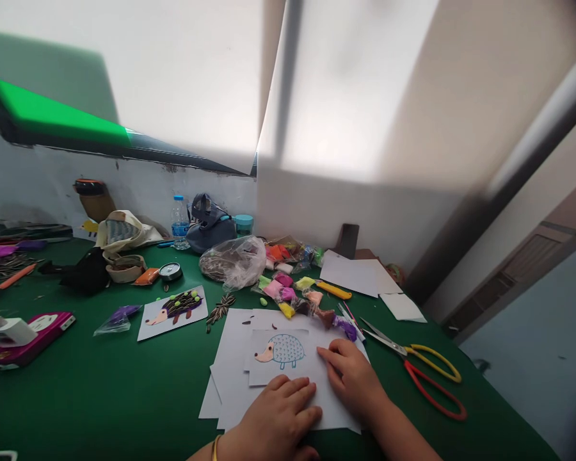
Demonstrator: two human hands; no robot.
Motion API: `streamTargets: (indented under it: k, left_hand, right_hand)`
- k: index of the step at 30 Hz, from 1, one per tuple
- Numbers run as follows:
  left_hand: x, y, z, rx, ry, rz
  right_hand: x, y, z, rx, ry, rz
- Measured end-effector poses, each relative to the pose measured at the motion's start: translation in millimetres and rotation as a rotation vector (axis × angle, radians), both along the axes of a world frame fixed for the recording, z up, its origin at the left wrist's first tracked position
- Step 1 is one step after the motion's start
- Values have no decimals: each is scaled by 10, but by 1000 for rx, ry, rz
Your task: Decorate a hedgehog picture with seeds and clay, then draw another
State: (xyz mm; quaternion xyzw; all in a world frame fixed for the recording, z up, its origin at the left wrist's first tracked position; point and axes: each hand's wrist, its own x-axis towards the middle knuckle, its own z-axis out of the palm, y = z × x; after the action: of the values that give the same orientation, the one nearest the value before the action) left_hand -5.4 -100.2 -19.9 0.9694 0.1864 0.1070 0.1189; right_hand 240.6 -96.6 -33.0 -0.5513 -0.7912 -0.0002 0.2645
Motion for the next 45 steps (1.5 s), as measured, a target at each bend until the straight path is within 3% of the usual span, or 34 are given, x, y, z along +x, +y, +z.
streamTargets:
  k: [2,8,13,18,23,29,34,40,45]
  left_hand:
    - [4,0,-12,-1,-16,4]
    - [9,3,6,-15,-15,3]
    - [12,-4,21,-18,-30,15]
    - [12,-1,5,-24,-35,12]
    - [15,-4,-7,-30,-28,23]
    - [11,-4,14,-36,-26,15]
    - [13,-3,3,-33,-41,21]
    - [9,-5,3,-32,-40,20]
    - [12,-10,28,-40,-42,19]
  right_hand:
    - [-13,-22,23,4,-38,2]
    - [-36,13,83,36,-51,-166]
    - [-55,-14,96,43,-48,-59]
    - [-54,-9,93,47,-51,-153]
    - [-53,-26,81,64,-36,-47]
    - [-56,-32,90,75,-38,-142]
    - [-63,-57,113,80,-54,-16]
    - [-69,-61,113,84,-46,-116]
    - [-65,-87,127,76,-64,23]
